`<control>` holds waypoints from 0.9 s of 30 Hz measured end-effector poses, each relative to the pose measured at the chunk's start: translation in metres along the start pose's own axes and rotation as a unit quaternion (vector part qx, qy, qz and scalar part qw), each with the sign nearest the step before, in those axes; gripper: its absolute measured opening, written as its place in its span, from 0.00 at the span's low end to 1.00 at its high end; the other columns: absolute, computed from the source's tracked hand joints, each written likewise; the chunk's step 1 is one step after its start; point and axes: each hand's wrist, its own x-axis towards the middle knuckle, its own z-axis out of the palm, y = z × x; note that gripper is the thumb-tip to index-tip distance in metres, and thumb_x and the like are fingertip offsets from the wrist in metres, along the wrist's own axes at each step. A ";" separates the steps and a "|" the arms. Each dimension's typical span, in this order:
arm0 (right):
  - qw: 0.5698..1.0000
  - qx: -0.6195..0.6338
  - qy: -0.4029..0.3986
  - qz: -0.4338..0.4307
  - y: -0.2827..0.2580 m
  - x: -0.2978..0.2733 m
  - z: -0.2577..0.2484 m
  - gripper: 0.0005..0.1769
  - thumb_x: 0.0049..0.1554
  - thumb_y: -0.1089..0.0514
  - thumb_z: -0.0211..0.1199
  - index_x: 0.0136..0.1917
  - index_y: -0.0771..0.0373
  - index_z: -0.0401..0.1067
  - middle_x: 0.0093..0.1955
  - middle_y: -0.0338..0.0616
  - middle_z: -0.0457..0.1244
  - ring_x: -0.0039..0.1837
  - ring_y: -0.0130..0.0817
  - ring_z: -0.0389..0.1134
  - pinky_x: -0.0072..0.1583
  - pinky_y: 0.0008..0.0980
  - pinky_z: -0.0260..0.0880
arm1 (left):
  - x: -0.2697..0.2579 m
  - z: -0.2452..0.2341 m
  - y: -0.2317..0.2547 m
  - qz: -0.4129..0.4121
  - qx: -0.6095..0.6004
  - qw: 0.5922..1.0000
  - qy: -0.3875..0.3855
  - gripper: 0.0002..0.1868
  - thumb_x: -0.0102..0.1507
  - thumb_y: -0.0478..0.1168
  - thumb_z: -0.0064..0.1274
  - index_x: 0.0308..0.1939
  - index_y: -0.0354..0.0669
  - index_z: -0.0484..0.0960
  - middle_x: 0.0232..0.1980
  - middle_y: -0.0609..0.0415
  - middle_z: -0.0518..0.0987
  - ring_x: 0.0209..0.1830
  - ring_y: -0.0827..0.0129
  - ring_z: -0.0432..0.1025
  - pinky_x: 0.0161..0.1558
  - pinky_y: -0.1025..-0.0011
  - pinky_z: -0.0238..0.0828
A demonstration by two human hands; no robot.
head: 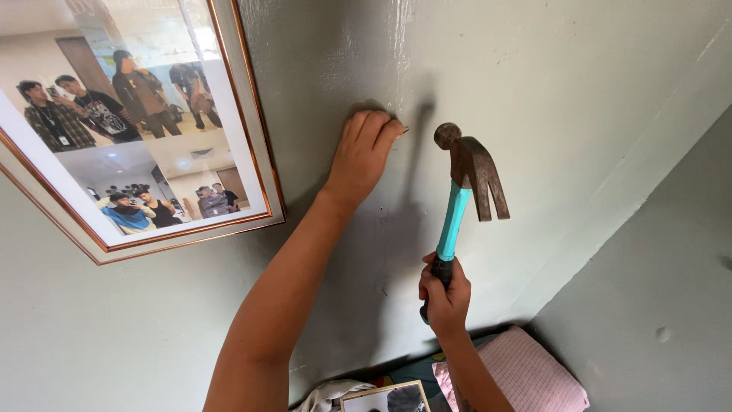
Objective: The person moves a pillow on the bed, picks up a framed photo and a hammer, and hammers a nail into the wall to hang the picture. They then place the hammer and frame back on the bed.
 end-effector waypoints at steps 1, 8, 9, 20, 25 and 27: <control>1.000 0.007 0.003 0.014 -0.001 -0.002 -0.002 0.11 0.57 0.70 0.50 0.52 0.70 0.69 0.30 0.39 0.60 0.30 0.23 0.60 0.33 0.24 0.62 | 0.001 -0.001 0.001 -0.003 -0.016 1.000 0.001 0.09 0.66 0.32 0.58 0.49 0.43 0.79 0.50 0.55 0.74 0.55 0.62 0.68 0.59 0.64 0.67; 0.995 0.004 0.025 0.095 -0.015 -0.019 -0.017 0.10 0.58 0.68 0.51 0.52 0.69 0.69 0.28 0.39 0.60 0.29 0.24 0.59 0.33 0.25 0.60 | 0.007 -0.009 0.007 -0.031 -0.052 0.998 -0.024 0.08 0.68 0.30 0.54 0.50 0.43 0.77 0.48 0.55 0.77 0.52 0.62 0.70 0.59 0.62 0.67; 0.995 0.000 0.028 0.101 -0.017 -0.022 -0.019 0.10 0.57 0.68 0.51 0.52 0.69 0.69 0.28 0.40 0.60 0.29 0.24 0.59 0.32 0.25 0.60 | 0.007 -0.013 0.009 -0.041 -0.064 0.997 -0.021 0.08 0.68 0.30 0.54 0.51 0.41 0.77 0.48 0.54 0.78 0.52 0.62 0.70 0.57 0.62 0.67; 0.997 -0.017 -0.006 0.073 -0.041 -0.040 -0.025 0.11 0.57 0.68 0.51 0.53 0.69 0.69 0.29 0.38 0.60 0.30 0.22 0.59 0.33 0.24 0.60 | 0.016 -0.045 0.015 -0.032 0.043 0.997 0.053 0.09 0.66 0.30 0.61 0.50 0.38 0.81 0.48 0.52 0.82 0.49 0.62 0.75 0.52 0.68 0.77; 0.997 -0.031 -0.024 0.072 -0.050 -0.042 -0.024 0.12 0.55 0.70 0.52 0.52 0.70 0.70 0.30 0.38 0.60 0.30 0.22 0.59 0.32 0.24 0.61 | 0.016 -0.051 0.012 -0.052 0.019 0.998 0.039 0.10 0.64 0.29 0.60 0.49 0.37 0.83 0.47 0.51 0.83 0.48 0.61 0.76 0.52 0.67 0.78; 0.997 -0.034 -0.034 0.067 -0.052 -0.042 -0.023 0.12 0.54 0.71 0.52 0.52 0.70 0.70 0.31 0.38 0.61 0.30 0.22 0.60 0.32 0.23 0.62 | 0.015 -0.051 0.010 -0.048 0.019 0.998 0.036 0.09 0.64 0.29 0.61 0.49 0.37 0.83 0.48 0.51 0.83 0.49 0.61 0.76 0.52 0.67 0.78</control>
